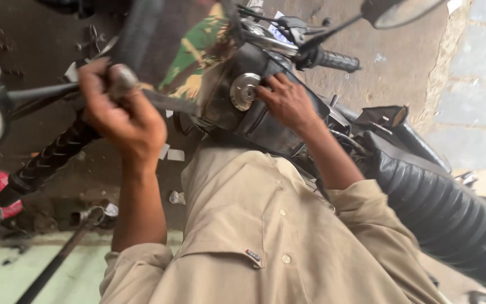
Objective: The person sits on the ground with a motorcycle frame across their lap and works on its exposed midsection. They place a small packaged part into the bike's compartment, then use a spanner to loosen and tighten bolts near the fuel tank and frame, repositioning the tank and seat while working.
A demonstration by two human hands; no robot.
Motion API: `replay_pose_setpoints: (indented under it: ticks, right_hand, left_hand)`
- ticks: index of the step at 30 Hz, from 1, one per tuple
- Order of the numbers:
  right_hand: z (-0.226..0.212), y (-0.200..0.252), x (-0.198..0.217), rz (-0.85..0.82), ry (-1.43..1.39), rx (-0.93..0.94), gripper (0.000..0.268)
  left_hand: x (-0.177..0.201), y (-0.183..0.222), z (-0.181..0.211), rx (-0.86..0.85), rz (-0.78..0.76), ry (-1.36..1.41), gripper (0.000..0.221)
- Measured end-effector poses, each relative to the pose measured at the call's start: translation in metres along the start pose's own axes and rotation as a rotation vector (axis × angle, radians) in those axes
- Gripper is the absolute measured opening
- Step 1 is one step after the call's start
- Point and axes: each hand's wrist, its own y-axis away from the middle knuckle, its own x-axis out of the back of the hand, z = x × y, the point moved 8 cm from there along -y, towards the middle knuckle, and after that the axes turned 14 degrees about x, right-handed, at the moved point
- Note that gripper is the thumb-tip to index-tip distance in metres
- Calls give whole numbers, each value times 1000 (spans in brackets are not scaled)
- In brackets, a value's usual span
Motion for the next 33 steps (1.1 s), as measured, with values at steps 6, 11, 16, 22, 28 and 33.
replay_pose_setpoints:
  ticks: [6, 11, 16, 22, 28, 33]
  right_hand:
    - [10, -12, 1, -258, -32, 120, 25]
    - [-7, -27, 7, -309, 162, 394, 32]
    - [-28, -49, -9, -517, 372, 586, 31]
    - [-23, -42, -26, -629, 535, 688, 27]
    - [-33, -48, -31, -655, 580, 624, 20]
    - [-11, -36, -20, -886, -1, -226, 54]
  left_hand:
    - [-5, -9, 16, 83, -78, -69, 27]
    - [-8, -11, 17, 87, -110, -74, 26]
    - [-9, -8, 13, 93, -136, -48, 24]
    - [-13, -10, 8, 64, -160, 11, 19]
    - [-7, -9, 19, 55, -173, -19, 22]
    - [-10, -9, 15, 49, -185, 11, 21]
